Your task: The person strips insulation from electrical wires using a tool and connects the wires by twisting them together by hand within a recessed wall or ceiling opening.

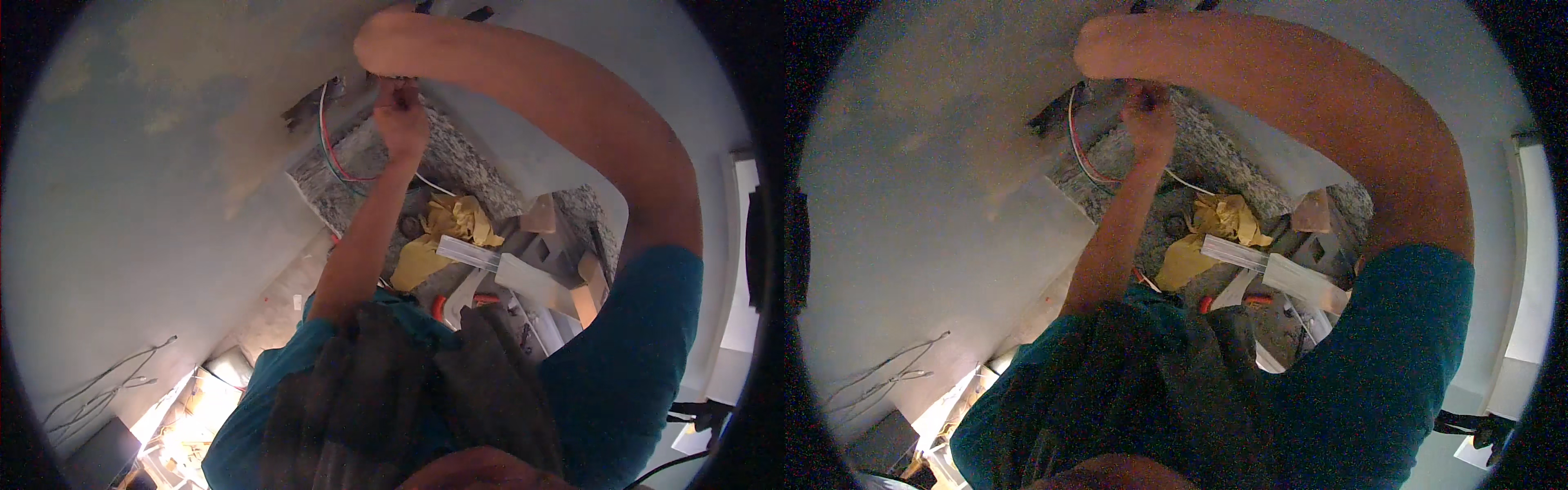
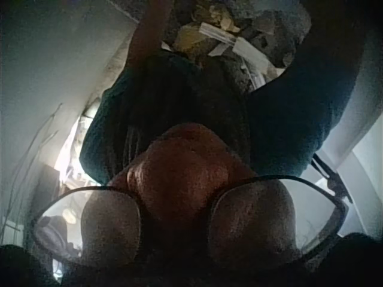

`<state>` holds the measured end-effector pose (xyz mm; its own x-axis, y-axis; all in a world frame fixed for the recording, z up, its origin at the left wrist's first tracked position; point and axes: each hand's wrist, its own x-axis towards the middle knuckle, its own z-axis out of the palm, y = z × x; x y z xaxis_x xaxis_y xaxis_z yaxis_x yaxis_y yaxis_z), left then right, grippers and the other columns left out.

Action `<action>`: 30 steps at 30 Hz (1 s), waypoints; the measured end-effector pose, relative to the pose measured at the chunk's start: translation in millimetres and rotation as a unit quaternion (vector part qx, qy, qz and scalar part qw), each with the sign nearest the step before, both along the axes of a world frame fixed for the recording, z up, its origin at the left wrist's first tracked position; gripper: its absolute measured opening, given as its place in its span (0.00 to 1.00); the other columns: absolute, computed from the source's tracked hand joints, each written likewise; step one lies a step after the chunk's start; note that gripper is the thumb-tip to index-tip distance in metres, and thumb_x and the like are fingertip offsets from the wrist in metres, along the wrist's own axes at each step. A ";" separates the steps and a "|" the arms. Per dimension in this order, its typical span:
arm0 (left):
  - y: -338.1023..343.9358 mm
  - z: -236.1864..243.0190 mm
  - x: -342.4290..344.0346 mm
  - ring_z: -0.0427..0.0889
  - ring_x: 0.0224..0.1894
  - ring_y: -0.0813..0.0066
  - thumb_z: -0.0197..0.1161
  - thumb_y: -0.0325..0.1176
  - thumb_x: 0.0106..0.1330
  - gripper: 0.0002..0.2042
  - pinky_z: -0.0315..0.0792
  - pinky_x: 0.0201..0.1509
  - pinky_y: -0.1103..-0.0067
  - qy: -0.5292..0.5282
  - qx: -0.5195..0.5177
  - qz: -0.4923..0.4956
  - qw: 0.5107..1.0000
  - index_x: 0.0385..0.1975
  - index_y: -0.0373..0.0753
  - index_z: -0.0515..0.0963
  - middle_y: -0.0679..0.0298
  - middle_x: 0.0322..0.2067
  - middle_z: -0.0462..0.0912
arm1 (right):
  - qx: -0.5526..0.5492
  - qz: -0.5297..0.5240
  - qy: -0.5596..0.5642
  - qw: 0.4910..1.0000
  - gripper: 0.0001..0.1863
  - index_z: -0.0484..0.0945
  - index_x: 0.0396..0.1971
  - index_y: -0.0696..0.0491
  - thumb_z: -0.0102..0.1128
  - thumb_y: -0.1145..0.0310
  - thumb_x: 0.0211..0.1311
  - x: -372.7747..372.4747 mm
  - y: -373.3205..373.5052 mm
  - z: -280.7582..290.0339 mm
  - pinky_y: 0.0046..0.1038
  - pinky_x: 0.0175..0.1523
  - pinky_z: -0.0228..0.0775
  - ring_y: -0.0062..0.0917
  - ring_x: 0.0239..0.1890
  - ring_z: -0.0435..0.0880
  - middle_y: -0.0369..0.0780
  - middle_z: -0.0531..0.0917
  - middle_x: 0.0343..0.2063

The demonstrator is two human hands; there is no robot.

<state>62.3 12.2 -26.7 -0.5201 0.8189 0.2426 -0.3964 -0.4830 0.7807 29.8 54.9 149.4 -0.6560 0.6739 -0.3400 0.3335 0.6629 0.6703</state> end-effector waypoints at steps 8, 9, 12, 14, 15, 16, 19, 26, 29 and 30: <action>6.6 -11.6 -9.0 0.71 0.31 0.83 0.56 0.22 0.65 0.03 0.67 0.35 0.83 -0.014 -0.048 -0.023 0.998 0.29 0.37 0.73 0.69 0.28 0.76 | -0.012 -0.004 0.029 0.999 0.11 0.84 0.36 0.52 0.64 0.68 0.51 50.4 5.4 10.6 0.42 0.36 0.79 0.38 0.34 0.86 0.45 0.85 0.31; 2.0 -4.5 -2.2 0.72 0.31 0.83 0.56 0.22 0.65 0.03 0.67 0.35 0.83 -0.110 -0.039 -0.073 0.991 0.29 0.37 0.74 0.69 0.28 0.75 | -0.027 -0.021 0.043 0.998 0.11 0.84 0.36 0.52 0.64 0.68 0.51 73.9 7.1 9.5 0.42 0.36 0.80 0.38 0.34 0.86 0.45 0.85 0.31; 0.6 -1.0 -7.8 0.72 0.31 0.82 0.57 0.21 0.64 0.03 0.68 0.35 0.83 -0.203 -0.034 -0.118 0.971 0.30 0.37 0.75 0.69 0.29 0.76 | -0.077 -0.075 0.098 0.989 0.12 0.82 0.41 0.52 0.61 0.65 0.57 92.2 9.0 8.4 0.40 0.31 0.79 0.37 0.32 0.86 0.46 0.84 0.31; -2.3 -0.1 -13.4 0.72 0.30 0.82 0.58 0.21 0.64 0.03 0.68 0.34 0.83 -0.204 -0.039 -0.126 0.970 0.30 0.37 0.75 0.69 0.29 0.76 | -0.190 -0.313 0.218 0.905 0.13 0.80 0.42 0.54 0.60 0.63 0.60 99.3 -5.3 12.3 0.37 0.28 0.78 0.37 0.29 0.85 0.46 0.84 0.28; -5.0 1.7 -16.4 0.72 0.31 0.82 0.58 0.21 0.64 0.03 0.68 0.34 0.83 -0.258 -0.003 -0.146 0.955 0.30 0.38 0.76 0.69 0.30 0.76 | -0.190 -0.313 0.218 0.905 0.13 0.80 0.42 0.54 0.60 0.63 0.60 103.6 -4.3 9.4 0.37 0.28 0.78 0.37 0.29 0.85 0.46 0.84 0.28; -6.8 4.0 -19.0 0.73 0.31 0.83 0.59 0.21 0.63 0.03 0.69 0.34 0.83 -0.310 0.033 -0.165 0.936 0.31 0.38 0.76 0.69 0.30 0.77 | -0.209 -0.314 0.216 0.901 0.14 0.80 0.42 0.54 0.59 0.62 0.61 108.0 -2.3 3.4 0.36 0.27 0.77 0.36 0.29 0.85 0.46 0.83 0.28; -7.1 4.5 -10.8 0.74 0.32 0.82 0.60 0.21 0.63 0.04 0.69 0.35 0.83 -0.274 0.028 -0.162 0.948 0.31 0.38 0.76 0.69 0.31 0.79 | -0.206 -0.277 0.194 0.918 0.12 0.80 0.40 0.55 0.58 0.63 0.61 120.4 7.0 -5.2 0.36 0.26 0.76 0.34 0.28 0.85 0.46 0.83 0.27; 1.9 -13.0 -18.7 0.74 0.32 0.81 0.60 0.20 0.63 0.04 0.70 0.35 0.82 -0.185 0.022 -0.125 0.975 0.34 0.38 0.75 0.67 0.34 0.79 | -0.032 -0.013 0.100 0.994 0.06 0.83 0.27 0.57 0.60 0.71 0.51 56.4 -2.5 8.1 0.40 0.35 0.78 0.38 0.34 0.85 0.47 0.84 0.29; -4.0 -7.2 -16.0 0.74 0.32 0.81 0.60 0.22 0.64 0.04 0.70 0.35 0.82 -0.234 0.000 -0.117 0.965 0.36 0.37 0.75 0.67 0.34 0.79 | -0.066 -0.086 0.089 0.990 0.07 0.83 0.28 0.56 0.62 0.69 0.51 67.9 1.3 16.6 0.39 0.39 0.78 0.39 0.36 0.85 0.46 0.84 0.31; -7.4 -5.6 -14.2 0.74 0.32 0.80 0.60 0.22 0.64 0.03 0.70 0.35 0.82 -0.247 -0.025 -0.130 0.960 0.35 0.36 0.75 0.67 0.33 0.78 | -0.066 -0.088 0.087 0.990 0.07 0.83 0.28 0.56 0.62 0.69 0.51 76.7 3.4 15.9 0.39 0.39 0.78 0.39 0.36 0.85 0.46 0.84 0.31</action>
